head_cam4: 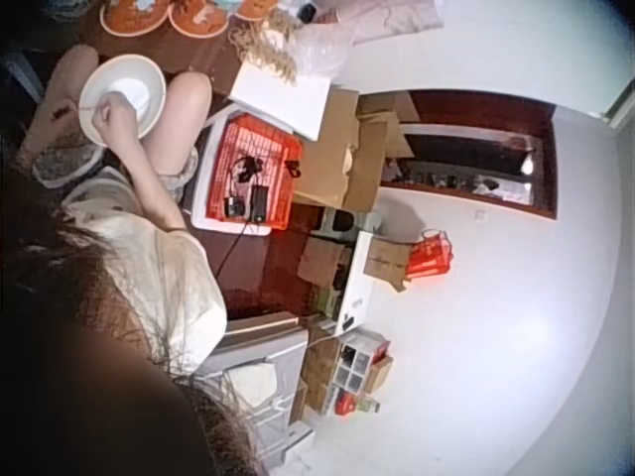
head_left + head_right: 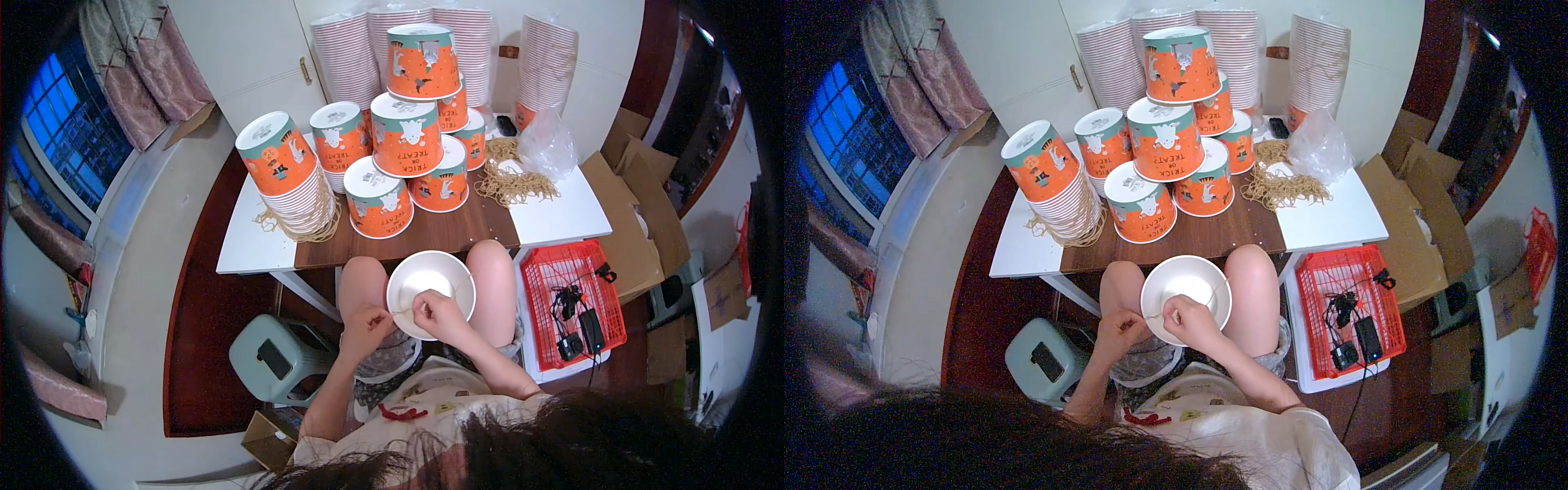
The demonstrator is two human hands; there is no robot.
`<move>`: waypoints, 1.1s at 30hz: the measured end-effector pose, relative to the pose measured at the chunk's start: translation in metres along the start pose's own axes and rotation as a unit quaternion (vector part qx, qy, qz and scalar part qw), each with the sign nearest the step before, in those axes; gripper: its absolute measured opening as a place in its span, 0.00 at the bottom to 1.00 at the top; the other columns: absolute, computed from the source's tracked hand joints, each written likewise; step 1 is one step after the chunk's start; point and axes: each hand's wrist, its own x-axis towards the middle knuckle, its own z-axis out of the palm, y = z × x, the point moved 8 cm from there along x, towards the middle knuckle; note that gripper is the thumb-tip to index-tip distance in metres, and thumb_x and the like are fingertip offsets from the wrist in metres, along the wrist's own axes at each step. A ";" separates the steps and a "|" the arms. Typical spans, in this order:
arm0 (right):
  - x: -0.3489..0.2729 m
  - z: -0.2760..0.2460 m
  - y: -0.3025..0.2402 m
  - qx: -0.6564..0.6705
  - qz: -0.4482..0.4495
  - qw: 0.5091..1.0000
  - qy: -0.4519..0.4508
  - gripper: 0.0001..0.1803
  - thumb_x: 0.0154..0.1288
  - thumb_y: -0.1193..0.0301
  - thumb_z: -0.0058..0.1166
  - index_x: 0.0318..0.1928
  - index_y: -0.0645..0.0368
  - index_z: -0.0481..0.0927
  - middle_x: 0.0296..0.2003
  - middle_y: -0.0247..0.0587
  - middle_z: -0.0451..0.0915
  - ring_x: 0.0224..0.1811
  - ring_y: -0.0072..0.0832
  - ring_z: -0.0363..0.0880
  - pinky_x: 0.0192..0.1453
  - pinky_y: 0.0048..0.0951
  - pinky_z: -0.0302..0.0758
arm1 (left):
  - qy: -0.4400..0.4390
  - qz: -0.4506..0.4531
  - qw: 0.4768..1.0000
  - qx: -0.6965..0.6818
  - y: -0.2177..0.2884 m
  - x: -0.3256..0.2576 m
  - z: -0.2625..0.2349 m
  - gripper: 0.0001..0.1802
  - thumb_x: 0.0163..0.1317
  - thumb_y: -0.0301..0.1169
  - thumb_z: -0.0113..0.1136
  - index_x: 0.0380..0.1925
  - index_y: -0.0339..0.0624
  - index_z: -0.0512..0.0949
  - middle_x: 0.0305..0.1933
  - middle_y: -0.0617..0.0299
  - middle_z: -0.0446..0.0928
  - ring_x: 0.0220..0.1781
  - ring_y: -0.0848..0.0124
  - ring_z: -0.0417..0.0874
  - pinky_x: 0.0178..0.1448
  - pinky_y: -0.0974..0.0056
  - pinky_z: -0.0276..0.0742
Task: The person is attaching elastic straps to paper treat buckets.
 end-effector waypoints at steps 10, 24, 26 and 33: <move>-0.021 -0.005 -0.025 -0.007 0.030 0.999 -0.044 0.06 0.50 0.75 0.52 0.30 0.59 0.71 0.26 0.44 0.75 0.22 0.36 0.75 0.26 0.31 0.71 | 0.039 0.024 0.999 0.026 0.004 -0.009 -0.004 0.07 0.50 0.28 0.59 0.29 0.38 0.77 0.28 0.59 0.74 0.28 0.71 0.74 0.33 0.70 0.69; -0.050 -0.008 -0.066 -0.090 -0.103 0.989 -0.050 0.09 0.43 0.79 0.53 0.30 0.56 0.74 0.22 0.37 0.73 0.28 0.34 0.71 0.42 0.33 0.64 | -0.076 -0.365 0.729 -0.574 -0.011 -0.079 0.069 0.07 0.58 0.32 0.53 0.32 0.44 0.77 0.30 0.69 0.76 0.31 0.80 0.73 0.31 0.76 0.66; -0.055 0.000 -0.064 -0.135 -0.105 0.980 -0.098 0.09 0.43 0.78 0.53 0.30 0.56 0.74 0.22 0.36 0.72 0.28 0.33 0.71 0.43 0.33 0.64 | -0.145 -0.377 0.693 -0.598 -0.002 -0.081 0.079 0.06 0.58 0.32 0.53 0.32 0.44 0.76 0.29 0.69 0.75 0.30 0.80 0.73 0.30 0.75 0.66; -0.069 0.003 -0.075 -0.179 -0.198 0.962 -0.061 0.10 0.44 0.78 0.53 0.31 0.55 0.74 0.24 0.34 0.71 0.30 0.31 0.71 0.46 0.34 0.63 | -0.131 -0.413 0.689 -0.581 -0.023 -0.098 0.093 0.05 0.58 0.32 0.52 0.31 0.43 0.74 0.27 0.69 0.74 0.30 0.80 0.73 0.28 0.74 0.67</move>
